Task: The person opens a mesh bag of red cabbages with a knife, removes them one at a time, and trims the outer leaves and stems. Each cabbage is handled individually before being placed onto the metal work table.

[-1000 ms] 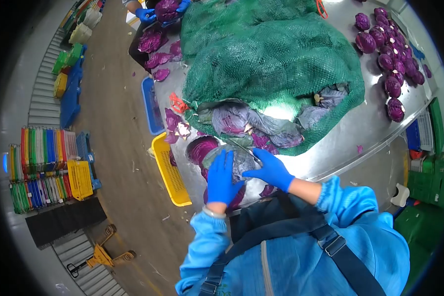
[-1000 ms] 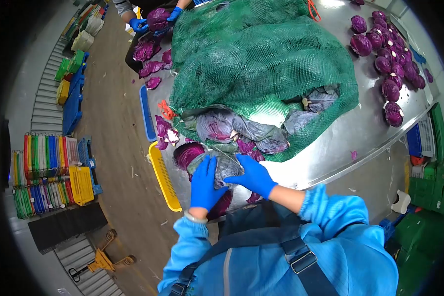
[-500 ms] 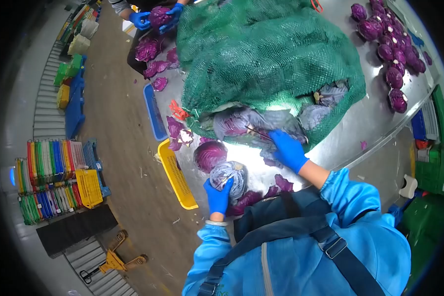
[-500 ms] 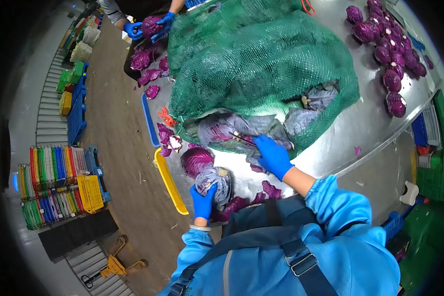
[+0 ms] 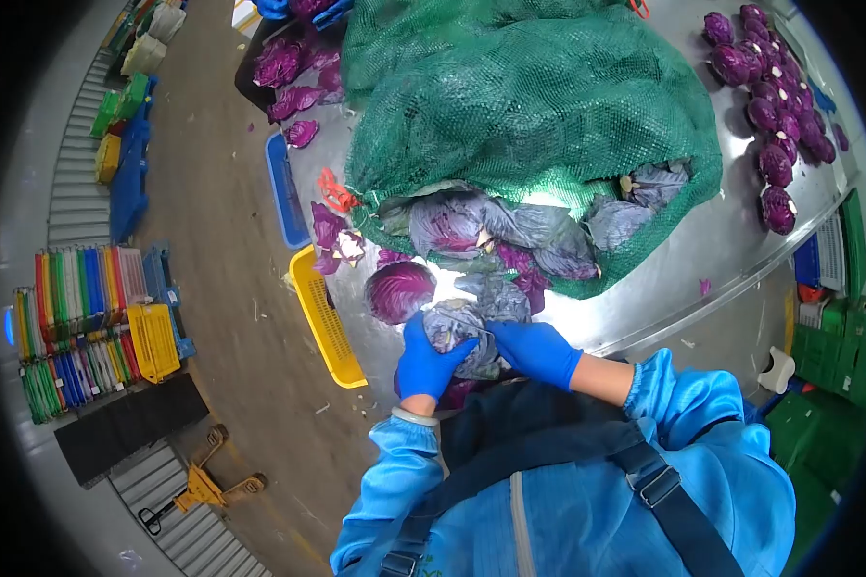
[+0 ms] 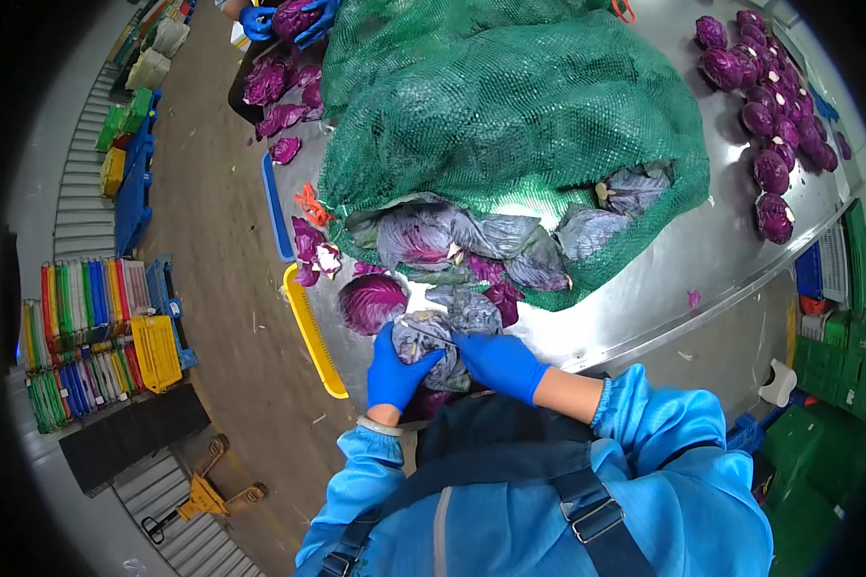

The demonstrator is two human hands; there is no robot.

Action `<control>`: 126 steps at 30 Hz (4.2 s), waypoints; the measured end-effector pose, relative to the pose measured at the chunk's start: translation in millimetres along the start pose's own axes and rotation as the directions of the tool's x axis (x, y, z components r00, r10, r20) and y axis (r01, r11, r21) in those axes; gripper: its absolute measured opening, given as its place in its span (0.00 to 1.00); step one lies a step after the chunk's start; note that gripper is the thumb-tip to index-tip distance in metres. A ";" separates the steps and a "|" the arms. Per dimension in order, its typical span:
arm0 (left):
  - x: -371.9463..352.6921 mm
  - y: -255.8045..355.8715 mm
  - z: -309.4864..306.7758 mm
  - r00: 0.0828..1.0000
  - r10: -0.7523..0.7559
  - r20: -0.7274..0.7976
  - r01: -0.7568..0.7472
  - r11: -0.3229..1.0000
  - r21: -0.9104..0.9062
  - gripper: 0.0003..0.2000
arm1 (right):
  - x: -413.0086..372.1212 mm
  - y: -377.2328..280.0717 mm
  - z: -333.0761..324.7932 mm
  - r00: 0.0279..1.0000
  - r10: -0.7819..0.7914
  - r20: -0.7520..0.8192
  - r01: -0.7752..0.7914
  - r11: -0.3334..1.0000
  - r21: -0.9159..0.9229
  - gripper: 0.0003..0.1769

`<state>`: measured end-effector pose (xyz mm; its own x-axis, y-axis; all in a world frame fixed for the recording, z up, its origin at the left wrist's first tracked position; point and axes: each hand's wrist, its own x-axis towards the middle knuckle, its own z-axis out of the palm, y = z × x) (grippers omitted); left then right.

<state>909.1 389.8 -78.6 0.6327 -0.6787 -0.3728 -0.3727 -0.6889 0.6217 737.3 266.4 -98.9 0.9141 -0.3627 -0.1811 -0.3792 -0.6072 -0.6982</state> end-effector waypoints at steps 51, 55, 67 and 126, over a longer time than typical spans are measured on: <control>-4.2 -21.8 40.1 0.993 -0.050 -0.106 -0.070 0.470 -0.880 0.50 | 35.8 22.9 -2.4 0.969 0.213 -0.129 -0.148 0.909 0.389 0.27; -5.2 -17.4 70.8 0.948 -0.065 -0.310 -0.112 0.848 -0.518 0.45 | 31.1 13.3 -8.2 0.951 0.307 0.033 -0.283 0.824 0.491 0.24; 25.9 -10.7 42.8 0.991 -0.101 -0.088 -0.003 0.640 -0.768 0.38 | 65.9 13.7 -43.0 0.981 -0.191 -0.029 0.190 0.981 -0.046 0.18; -15.2 -56.7 33.0 0.950 0.295 -0.100 -0.309 0.854 -0.418 0.50 | 82.6 19.8 10.2 0.990 0.071 -0.125 -0.038 0.967 0.251 0.26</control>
<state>898.2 430.8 -131.0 0.5587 -0.8231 -0.1019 -0.2305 -0.2722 0.9342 806.8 231.6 -134.8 0.8599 -0.4901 -0.1424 -0.3652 -0.3958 -0.8426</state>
